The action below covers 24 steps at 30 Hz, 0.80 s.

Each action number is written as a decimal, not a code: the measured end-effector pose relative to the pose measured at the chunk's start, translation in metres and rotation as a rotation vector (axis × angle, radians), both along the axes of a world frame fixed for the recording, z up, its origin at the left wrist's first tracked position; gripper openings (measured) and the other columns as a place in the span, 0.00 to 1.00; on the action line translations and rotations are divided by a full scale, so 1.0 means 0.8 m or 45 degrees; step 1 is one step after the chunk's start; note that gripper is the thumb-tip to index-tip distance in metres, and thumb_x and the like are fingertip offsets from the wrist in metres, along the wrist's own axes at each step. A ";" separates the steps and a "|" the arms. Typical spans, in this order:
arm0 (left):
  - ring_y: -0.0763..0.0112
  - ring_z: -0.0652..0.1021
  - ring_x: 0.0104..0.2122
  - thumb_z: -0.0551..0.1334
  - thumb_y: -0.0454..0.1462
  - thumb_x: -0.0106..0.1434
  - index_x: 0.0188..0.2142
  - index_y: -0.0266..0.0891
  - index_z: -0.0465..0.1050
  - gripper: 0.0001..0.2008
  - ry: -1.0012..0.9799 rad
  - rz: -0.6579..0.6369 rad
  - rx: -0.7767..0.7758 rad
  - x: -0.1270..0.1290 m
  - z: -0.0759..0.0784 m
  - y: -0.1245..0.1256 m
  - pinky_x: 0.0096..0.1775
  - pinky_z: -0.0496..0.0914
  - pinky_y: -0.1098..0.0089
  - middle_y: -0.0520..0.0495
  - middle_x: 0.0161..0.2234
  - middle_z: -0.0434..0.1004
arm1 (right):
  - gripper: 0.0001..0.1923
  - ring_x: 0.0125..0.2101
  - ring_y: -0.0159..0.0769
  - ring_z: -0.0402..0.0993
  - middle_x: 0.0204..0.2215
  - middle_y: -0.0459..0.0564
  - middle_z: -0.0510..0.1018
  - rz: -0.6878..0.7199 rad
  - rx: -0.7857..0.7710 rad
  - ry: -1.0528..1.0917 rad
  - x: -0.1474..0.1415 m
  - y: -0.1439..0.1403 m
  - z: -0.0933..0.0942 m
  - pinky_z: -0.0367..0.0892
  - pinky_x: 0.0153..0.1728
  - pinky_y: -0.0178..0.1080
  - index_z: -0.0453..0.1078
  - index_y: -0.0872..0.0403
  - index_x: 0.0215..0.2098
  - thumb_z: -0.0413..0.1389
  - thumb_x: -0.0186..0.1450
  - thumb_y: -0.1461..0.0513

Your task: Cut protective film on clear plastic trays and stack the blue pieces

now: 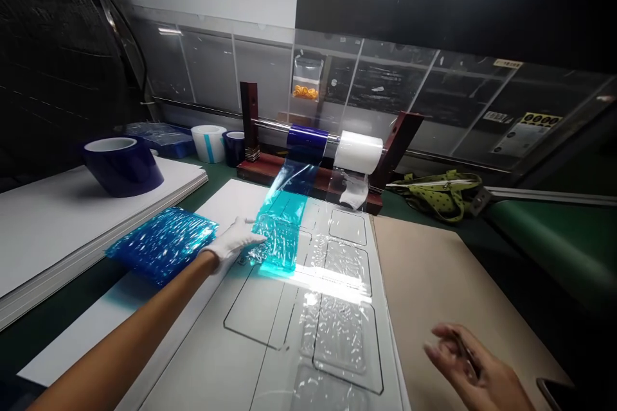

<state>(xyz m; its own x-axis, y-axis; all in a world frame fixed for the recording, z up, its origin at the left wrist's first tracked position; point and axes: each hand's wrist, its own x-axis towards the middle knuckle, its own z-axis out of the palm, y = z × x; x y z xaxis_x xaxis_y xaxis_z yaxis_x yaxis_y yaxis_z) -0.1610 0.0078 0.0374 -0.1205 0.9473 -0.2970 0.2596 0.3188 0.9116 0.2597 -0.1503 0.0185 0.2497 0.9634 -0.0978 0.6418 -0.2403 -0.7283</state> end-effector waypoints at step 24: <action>0.65 0.77 0.31 0.73 0.49 0.41 0.29 0.45 0.55 0.28 -0.165 0.226 -0.069 -0.070 -0.047 -0.272 0.32 0.73 0.67 0.55 0.25 0.68 | 0.25 0.22 0.34 0.70 0.18 0.49 0.78 0.334 -0.158 0.852 -0.324 -0.130 -0.038 0.60 0.27 0.35 0.63 0.52 0.22 0.53 0.61 0.42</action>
